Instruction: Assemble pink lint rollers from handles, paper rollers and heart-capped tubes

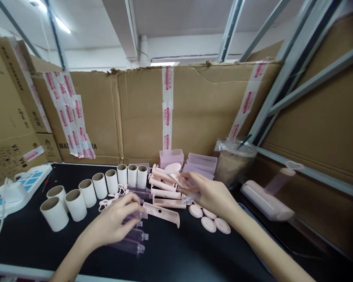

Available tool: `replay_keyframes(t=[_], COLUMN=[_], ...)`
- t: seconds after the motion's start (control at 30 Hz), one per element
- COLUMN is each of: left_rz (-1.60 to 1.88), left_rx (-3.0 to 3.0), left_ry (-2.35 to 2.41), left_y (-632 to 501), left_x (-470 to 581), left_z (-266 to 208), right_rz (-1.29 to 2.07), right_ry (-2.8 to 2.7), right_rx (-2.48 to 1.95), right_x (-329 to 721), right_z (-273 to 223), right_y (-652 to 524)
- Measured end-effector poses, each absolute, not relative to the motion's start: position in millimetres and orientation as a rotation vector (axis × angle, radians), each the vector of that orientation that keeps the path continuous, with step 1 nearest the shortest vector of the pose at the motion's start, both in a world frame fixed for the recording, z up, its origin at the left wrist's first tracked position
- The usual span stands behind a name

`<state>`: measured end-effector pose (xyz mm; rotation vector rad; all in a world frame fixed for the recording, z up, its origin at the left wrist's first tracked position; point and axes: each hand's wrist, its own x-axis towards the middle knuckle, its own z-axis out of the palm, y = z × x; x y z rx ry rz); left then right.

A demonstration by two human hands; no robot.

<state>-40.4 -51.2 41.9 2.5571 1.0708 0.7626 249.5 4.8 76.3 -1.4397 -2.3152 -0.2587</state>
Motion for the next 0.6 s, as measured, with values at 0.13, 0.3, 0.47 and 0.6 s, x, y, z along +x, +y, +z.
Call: replay_keyframes(t=[0.13, 0.3, 0.47, 0.6], left_rz=[0.688, 0.694, 0.712, 0.696], left_rx=[2.706, 2.876, 2.863, 2.843], left_ry=[1.202, 1.321, 1.364, 1.386], left_y=[-53, -50, -42, -33], left_x=[-44, -39, -34, -36], left_z=[19, 8, 2, -9], right_rz=[-0.411, -0.421, -0.359, -0.210], right_ry=[-2.647, -2.745, -2.728, -2.626], right_rx=[-1.485, -1.460, -1.421, -1.396], right_x=[233, 213, 207, 211], right_z=[78, 67, 58, 55], right_y=[33, 60, 69, 67])
